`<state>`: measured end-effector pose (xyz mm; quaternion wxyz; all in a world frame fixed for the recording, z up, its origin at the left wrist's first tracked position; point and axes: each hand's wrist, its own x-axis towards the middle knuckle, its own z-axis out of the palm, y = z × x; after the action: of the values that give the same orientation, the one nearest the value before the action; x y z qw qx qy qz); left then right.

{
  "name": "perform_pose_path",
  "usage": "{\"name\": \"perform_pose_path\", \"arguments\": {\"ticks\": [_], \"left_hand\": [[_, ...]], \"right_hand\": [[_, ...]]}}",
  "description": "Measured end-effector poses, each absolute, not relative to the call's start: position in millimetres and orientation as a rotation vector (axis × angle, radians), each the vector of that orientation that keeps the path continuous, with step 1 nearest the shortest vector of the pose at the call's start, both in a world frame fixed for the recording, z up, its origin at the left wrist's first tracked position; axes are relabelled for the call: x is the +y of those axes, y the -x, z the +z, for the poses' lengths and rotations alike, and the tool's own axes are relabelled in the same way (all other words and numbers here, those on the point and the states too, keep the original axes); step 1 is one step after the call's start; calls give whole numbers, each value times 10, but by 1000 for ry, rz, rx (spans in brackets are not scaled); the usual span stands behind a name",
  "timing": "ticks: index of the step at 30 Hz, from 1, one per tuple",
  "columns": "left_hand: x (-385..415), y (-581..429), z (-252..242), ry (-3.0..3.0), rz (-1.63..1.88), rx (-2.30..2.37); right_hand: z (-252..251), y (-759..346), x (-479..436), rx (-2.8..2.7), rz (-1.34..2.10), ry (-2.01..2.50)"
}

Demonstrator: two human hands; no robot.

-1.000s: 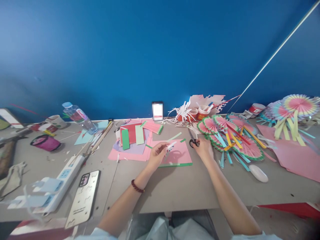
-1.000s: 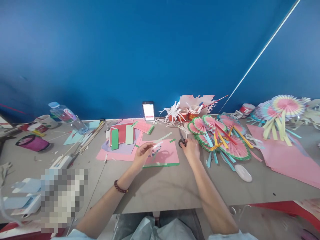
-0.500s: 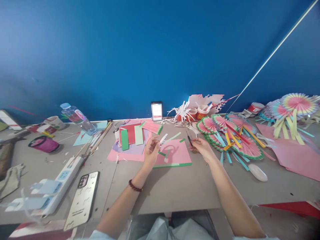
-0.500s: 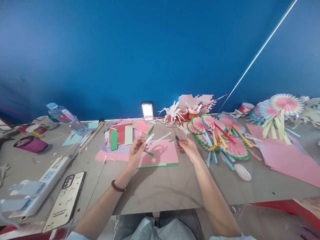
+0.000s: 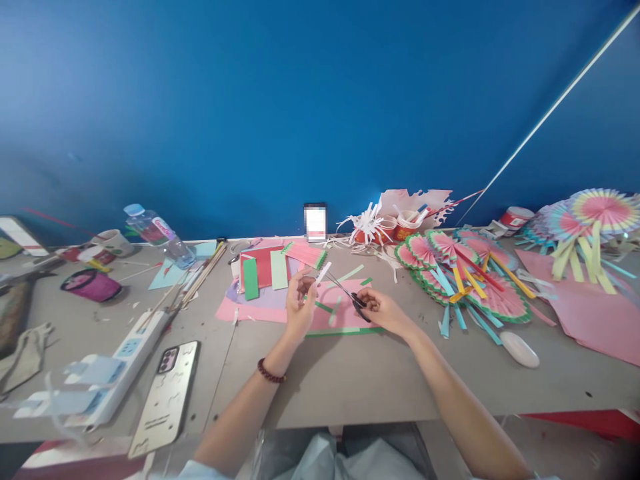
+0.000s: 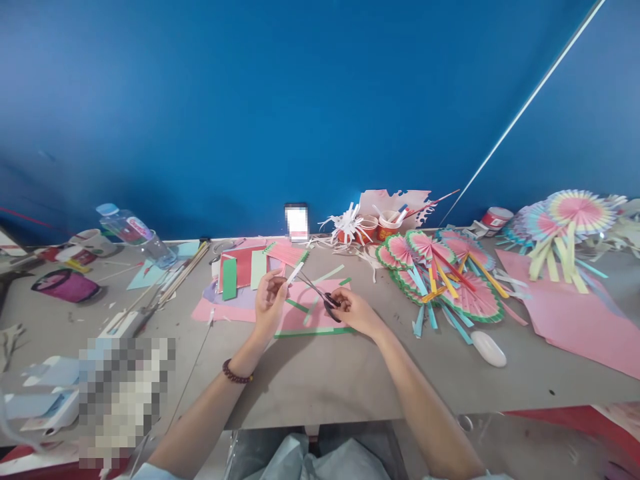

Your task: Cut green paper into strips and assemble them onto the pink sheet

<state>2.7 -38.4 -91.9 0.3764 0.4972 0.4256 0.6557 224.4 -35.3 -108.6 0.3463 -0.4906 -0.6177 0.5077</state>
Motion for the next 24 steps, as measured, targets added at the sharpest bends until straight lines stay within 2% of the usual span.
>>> {"name": "perform_pose_path", "arguments": {"ticks": [14,24], "left_hand": [[-374,-18,-930,-1264,1646,1091],[-380,-21,-936,-1318,1632,1117]], "right_hand": [[-1053,-2215,-382,-1666,1202,1295],[-1048,-2187,-382,-1555,1368,1271]]}}
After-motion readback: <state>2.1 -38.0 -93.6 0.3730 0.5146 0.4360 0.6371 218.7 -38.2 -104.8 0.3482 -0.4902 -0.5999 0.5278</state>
